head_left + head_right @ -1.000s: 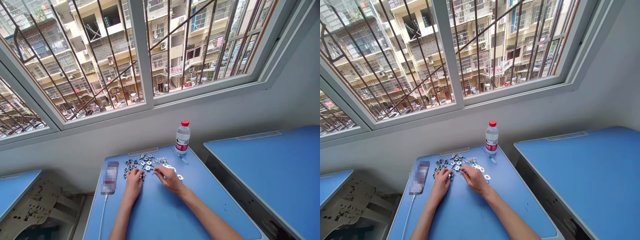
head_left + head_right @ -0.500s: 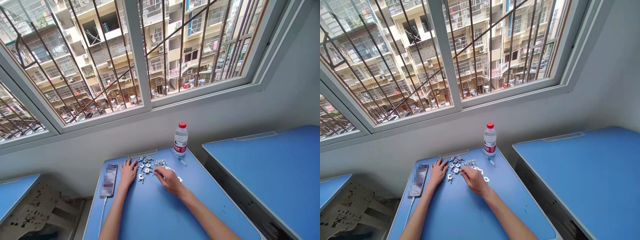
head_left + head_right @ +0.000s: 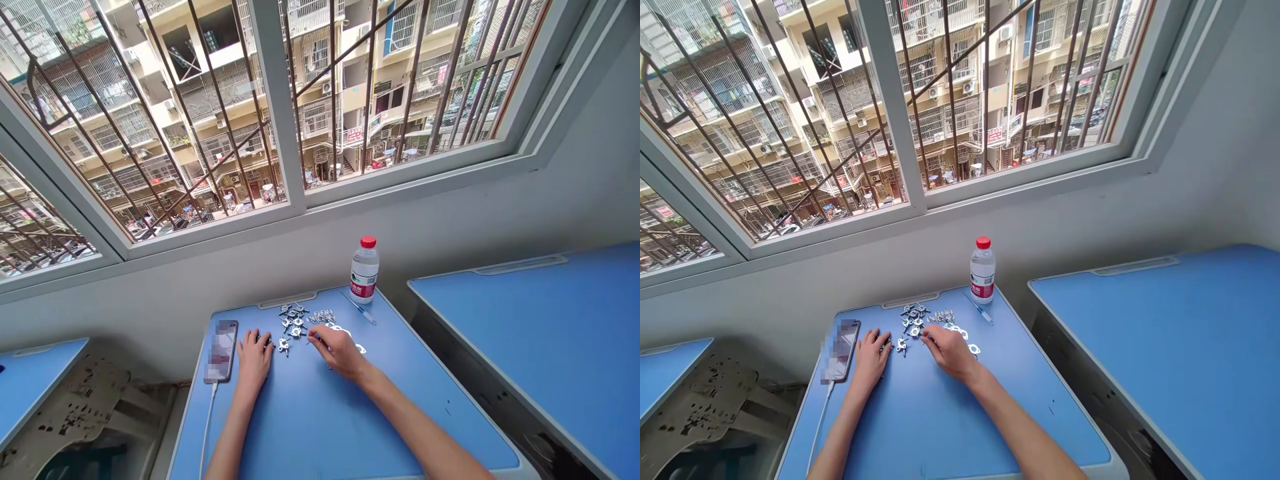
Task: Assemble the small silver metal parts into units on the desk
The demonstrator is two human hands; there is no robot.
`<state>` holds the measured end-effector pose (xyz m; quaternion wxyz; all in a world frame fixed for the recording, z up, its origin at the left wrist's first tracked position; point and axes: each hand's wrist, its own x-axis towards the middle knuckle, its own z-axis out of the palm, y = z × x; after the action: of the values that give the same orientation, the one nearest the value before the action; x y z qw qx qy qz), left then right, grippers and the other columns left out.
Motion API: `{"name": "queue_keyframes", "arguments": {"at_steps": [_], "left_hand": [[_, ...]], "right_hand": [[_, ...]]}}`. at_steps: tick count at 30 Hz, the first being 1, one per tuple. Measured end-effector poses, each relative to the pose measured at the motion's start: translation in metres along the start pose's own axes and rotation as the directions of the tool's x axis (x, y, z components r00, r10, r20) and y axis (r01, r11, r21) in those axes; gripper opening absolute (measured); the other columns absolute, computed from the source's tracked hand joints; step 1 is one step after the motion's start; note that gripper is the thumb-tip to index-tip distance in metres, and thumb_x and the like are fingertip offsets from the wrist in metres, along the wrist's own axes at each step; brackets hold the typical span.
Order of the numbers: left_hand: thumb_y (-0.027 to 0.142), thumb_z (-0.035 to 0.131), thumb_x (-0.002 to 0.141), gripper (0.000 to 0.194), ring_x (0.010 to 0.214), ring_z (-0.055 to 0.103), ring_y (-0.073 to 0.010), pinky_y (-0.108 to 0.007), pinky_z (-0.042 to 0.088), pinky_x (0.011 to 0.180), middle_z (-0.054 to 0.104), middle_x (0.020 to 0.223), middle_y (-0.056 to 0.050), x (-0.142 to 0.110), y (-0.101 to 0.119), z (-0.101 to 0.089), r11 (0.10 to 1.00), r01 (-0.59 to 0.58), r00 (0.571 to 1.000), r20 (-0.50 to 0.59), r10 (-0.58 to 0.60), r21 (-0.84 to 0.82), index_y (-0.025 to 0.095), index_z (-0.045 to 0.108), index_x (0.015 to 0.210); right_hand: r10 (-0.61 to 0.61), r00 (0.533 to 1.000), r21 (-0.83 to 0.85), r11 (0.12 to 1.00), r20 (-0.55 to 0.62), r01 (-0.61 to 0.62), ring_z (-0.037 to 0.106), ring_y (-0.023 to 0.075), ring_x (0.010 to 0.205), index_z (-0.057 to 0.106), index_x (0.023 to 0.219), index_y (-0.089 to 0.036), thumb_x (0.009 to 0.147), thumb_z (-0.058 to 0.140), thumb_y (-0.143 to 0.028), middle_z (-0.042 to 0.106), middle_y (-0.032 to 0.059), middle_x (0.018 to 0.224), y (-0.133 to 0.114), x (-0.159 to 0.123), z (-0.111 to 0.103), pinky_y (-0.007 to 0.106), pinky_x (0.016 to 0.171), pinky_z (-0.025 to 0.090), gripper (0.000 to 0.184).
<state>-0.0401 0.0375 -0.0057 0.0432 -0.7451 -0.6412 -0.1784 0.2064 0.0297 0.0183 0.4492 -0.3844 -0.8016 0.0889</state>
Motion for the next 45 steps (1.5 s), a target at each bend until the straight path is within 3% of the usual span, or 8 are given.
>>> {"name": "queue_keyframes", "arguments": {"at_steps": [3, 7, 15, 21, 28, 35, 41, 45], "left_hand": [[0.027, 0.060, 0.086, 0.025, 0.117, 0.050, -0.0319, -0.051, 0.037, 0.098, 0.060, 0.121, -0.011, -0.003, 0.012, -0.014, 0.998, -0.066, 0.997, -0.051, 0.065, -0.024, 0.025, 0.067, 0.110], [0.026, 0.065, 0.082, 0.020, 0.101, 0.056, -0.0268, -0.043, 0.039, 0.088, 0.064, 0.104, -0.006, 0.003, 0.035, -0.027, 0.983, -0.174, 0.978, 0.110, 0.180, -0.067, 0.024, 0.067, 0.102], [0.031, 0.064, 0.083, 0.018, 0.094, 0.058, -0.0261, -0.043, 0.034, 0.091, 0.066, 0.094, -0.006, 0.006, 0.043, -0.025, 0.974, -0.225, 0.963, 0.152, 0.224, -0.005, 0.019, 0.066, 0.096], [0.031, 0.060, 0.084, 0.015, 0.095, 0.058, -0.0252, -0.043, 0.032, 0.093, 0.067, 0.095, -0.006, 0.021, 0.032, -0.035, 0.995, -0.103, 0.989, 0.106, 0.101, 0.009, 0.020, 0.066, 0.093], [0.027, 0.062, 0.082, 0.016, 0.105, 0.058, -0.0277, -0.041, 0.033, 0.091, 0.067, 0.102, -0.008, 0.061, 0.020, -0.029, 0.999, -0.046, 0.981, 0.188, 0.048, -0.013, 0.020, 0.067, 0.095], [0.026, 0.060, 0.083, 0.042, 0.101, 0.064, -0.0231, -0.034, 0.042, 0.090, 0.068, 0.112, -0.009, 0.074, 0.020, -0.014, 0.985, 0.057, 0.968, 0.251, -0.015, -0.163, 0.019, 0.058, 0.125], [0.026, 0.052, 0.086, 0.042, 0.106, 0.062, -0.0213, -0.034, 0.044, 0.097, 0.062, 0.126, -0.008, 0.053, -0.007, -0.043, 0.958, 0.096, 0.958, 0.285, -0.015, -0.272, 0.022, 0.057, 0.129], [0.041, 0.063, 0.080, 0.060, 0.136, 0.039, -0.0297, -0.043, 0.032, 0.111, 0.045, 0.146, -0.008, 0.011, -0.028, -0.059, 0.955, 0.088, 0.935, 0.354, 0.019, -0.282, 0.028, 0.049, 0.138]], "right_hand": [[0.008, 1.000, 0.005, 1.000, -0.001, -0.008, 0.061, 0.0160, 0.062, 0.056, 0.088, -0.022, 0.099, 0.040, -0.030, 0.068, 0.0035, 0.075, 0.000, 0.000, 0.000, 0.026, 0.058, 0.042, 0.022], [0.026, 1.000, -0.003, 1.000, -0.012, -0.026, 0.061, 0.0158, 0.062, 0.057, 0.089, -0.021, 0.099, 0.040, -0.030, 0.067, 0.0036, 0.076, 0.004, 0.000, -0.001, 0.026, 0.058, 0.043, 0.021], [-0.002, 0.999, -0.038, 0.999, -0.040, 0.000, 0.061, 0.0158, 0.061, 0.057, 0.090, -0.021, 0.099, 0.040, -0.030, 0.067, 0.0033, 0.075, 0.008, -0.001, -0.001, 0.025, 0.058, 0.042, 0.021], [-0.005, 0.998, -0.016, 1.000, -0.057, 0.005, 0.060, 0.0150, 0.057, 0.057, 0.089, -0.021, 0.099, 0.041, -0.029, 0.067, 0.0028, 0.073, 0.005, 0.001, -0.004, 0.025, 0.056, 0.041, 0.020], [-0.013, 0.997, -0.025, 1.000, -0.074, 0.011, 0.060, 0.0145, 0.059, 0.057, 0.088, -0.021, 0.100, 0.039, -0.029, 0.066, 0.0033, 0.073, 0.007, 0.003, -0.007, 0.024, 0.055, 0.041, 0.022], [-0.005, 0.997, -0.021, 1.000, -0.080, 0.004, 0.059, 0.0142, 0.059, 0.057, 0.088, -0.020, 0.099, 0.041, -0.027, 0.067, 0.0035, 0.074, 0.008, 0.003, -0.009, 0.024, 0.055, 0.041, 0.020], [0.002, 0.998, -0.031, 1.000, -0.064, -0.004, 0.057, 0.0134, 0.058, 0.057, 0.088, -0.020, 0.099, 0.040, -0.028, 0.066, 0.0030, 0.073, 0.008, 0.002, -0.008, 0.024, 0.055, 0.041, 0.022], [-0.005, 0.998, -0.046, 0.999, -0.059, 0.003, 0.057, 0.0134, 0.058, 0.057, 0.089, -0.020, 0.100, 0.039, -0.029, 0.066, 0.0033, 0.074, 0.007, 0.002, -0.010, 0.024, 0.055, 0.041, 0.023]]}}
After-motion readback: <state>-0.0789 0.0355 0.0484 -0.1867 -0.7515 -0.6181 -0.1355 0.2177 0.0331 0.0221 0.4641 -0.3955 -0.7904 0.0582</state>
